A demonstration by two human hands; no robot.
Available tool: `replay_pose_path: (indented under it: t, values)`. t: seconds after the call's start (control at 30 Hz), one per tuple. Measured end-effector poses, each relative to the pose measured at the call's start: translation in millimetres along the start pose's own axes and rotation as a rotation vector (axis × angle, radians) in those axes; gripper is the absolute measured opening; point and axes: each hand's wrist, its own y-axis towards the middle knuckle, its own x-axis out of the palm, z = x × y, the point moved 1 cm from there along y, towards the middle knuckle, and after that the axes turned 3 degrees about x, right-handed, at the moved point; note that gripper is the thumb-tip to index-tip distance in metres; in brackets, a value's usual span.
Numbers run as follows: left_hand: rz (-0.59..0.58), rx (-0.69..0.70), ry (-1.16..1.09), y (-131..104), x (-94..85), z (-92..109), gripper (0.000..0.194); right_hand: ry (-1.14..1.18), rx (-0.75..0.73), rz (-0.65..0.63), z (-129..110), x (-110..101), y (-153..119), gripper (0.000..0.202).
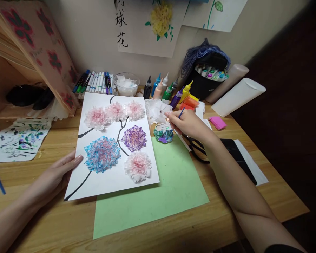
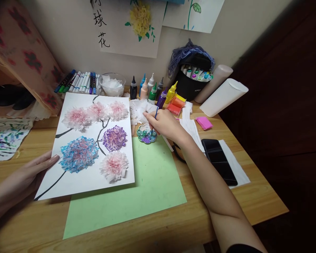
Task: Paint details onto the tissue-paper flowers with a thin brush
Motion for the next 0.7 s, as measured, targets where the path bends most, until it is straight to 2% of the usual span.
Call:
replay_pose_path:
  t: [0.43,0.5,0.57,0.63,0.7]
  values:
    - [-0.053,0.019,0.025,1,-4.7,-3,0.062,-0.007,-0.017,0.023,4,-3,1,0.054]
    - [-0.068,0.020,0.014,1,-5.0,-2,0.060,0.059,-0.035,0.057,1,-9,-3,0.054]
    - [-0.076,0.027,0.003,1,-5.0,-2,0.059,0.179,-0.069,0.150,-4,-16,-9,0.053]
    - [-0.091,0.032,-0.007,1,-5.3,-2,0.056,0.353,-0.098,0.249,-10,-20,-15,0.049]
    - [-0.118,0.042,-0.012,1,-6.3,-3,0.049,0.545,-0.115,0.274,-17,-18,-19,0.043]
